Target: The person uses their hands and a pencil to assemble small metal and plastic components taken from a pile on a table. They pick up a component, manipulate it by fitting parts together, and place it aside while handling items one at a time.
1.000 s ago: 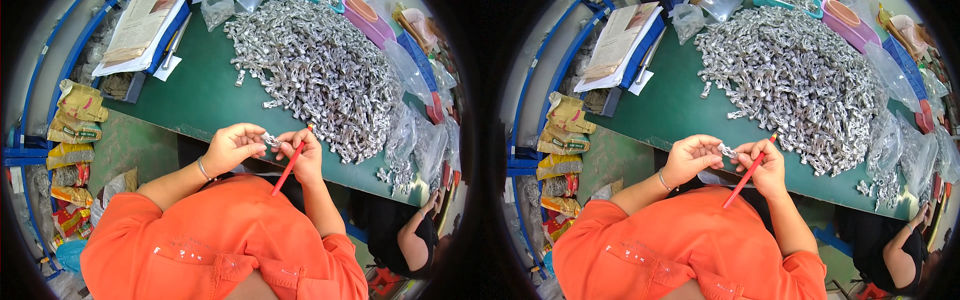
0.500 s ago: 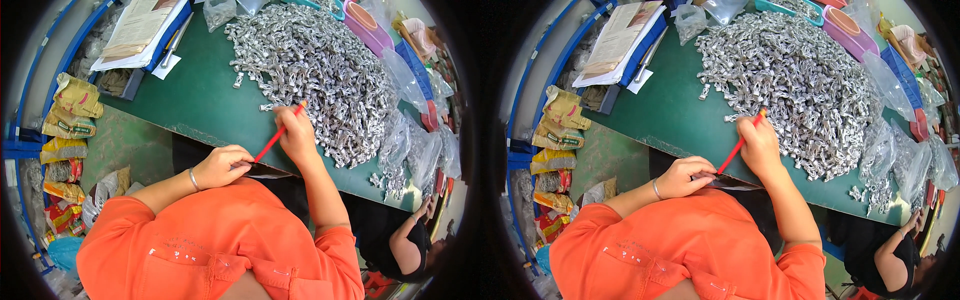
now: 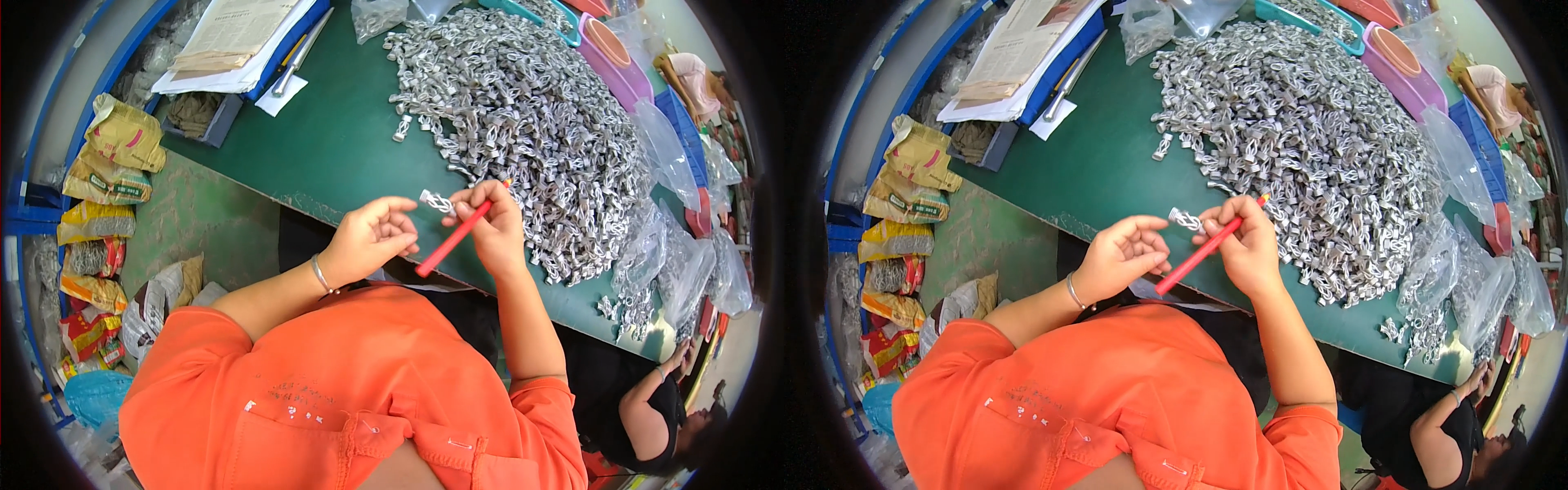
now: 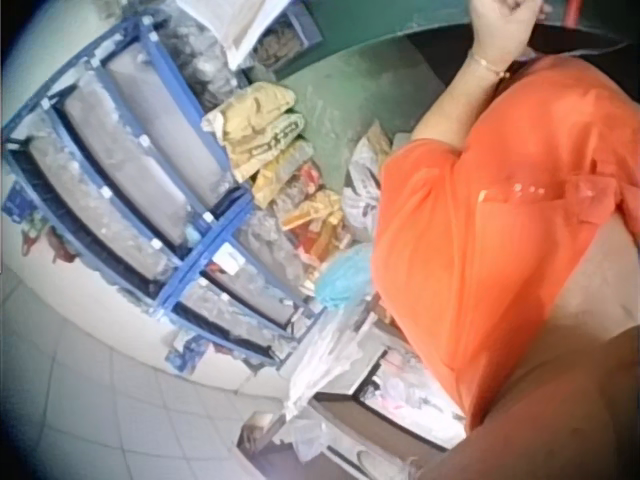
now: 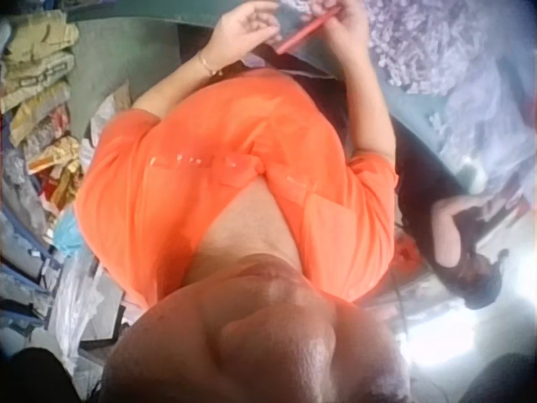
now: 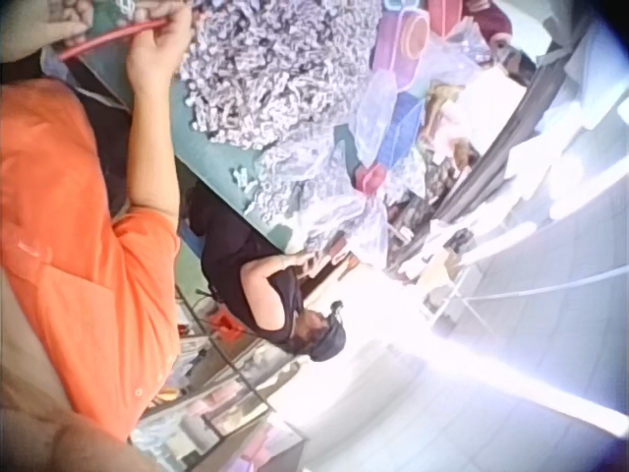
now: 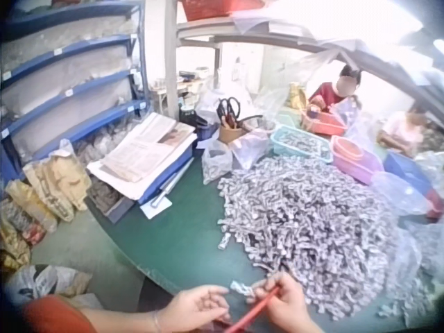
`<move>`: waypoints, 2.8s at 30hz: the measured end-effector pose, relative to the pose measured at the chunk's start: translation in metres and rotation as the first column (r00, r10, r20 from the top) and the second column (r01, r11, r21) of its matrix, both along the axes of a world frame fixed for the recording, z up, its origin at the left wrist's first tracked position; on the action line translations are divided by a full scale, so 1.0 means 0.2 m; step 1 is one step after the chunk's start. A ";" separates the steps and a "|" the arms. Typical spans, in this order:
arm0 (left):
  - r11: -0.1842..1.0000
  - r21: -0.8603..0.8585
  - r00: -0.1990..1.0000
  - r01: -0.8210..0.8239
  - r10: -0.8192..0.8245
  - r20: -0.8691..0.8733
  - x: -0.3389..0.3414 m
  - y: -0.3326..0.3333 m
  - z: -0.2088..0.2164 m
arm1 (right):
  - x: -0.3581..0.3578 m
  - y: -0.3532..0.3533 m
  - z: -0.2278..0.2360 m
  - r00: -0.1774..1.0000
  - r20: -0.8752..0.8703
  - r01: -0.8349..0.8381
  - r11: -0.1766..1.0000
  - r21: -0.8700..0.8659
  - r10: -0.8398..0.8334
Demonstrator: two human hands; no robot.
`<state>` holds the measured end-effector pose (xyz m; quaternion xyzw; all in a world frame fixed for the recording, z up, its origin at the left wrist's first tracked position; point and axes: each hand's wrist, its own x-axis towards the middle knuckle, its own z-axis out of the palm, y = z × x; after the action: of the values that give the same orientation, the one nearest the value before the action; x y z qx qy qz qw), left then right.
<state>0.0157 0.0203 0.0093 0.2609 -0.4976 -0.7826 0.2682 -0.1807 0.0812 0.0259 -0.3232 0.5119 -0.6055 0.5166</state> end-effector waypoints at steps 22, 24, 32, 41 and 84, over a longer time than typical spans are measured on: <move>0.634 -0.714 0.951 0.296 -0.123 0.285 0.09 0.02 0.00 | -0.23 -0.09 0.08 0.609 -0.762 -0.134 0.919 -0.372 -0.220; 0.638 -0.738 0.966 0.220 -0.035 0.257 0.05 -0.02 0.02 | -0.33 -0.27 0.17 0.177 -0.939 -0.169 0.931 -0.325 -0.295; 0.180 -0.966 0.922 0.184 0.309 0.233 -0.39 -0.58 0.08 | -0.32 -0.36 0.06 -0.139 -0.935 -0.092 0.945 -0.315 -0.325; 0.127 -0.945 0.923 0.303 0.209 0.324 -0.40 -0.48 -0.01 | -0.13 -0.17 0.06 -0.142 -0.946 -0.155 0.950 -0.270 -0.292; 0.807 -0.576 0.991 0.129 -0.118 0.058 -0.13 -0.01 0.08 | 0.11 0.33 -0.10 0.949 -0.095 0.253 0.906 -0.338 -0.300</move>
<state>-0.0094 0.0184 0.0248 0.1418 -0.7302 -0.6076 0.2784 -0.1591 0.1478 0.0064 -0.3703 0.4829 -0.7230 0.3272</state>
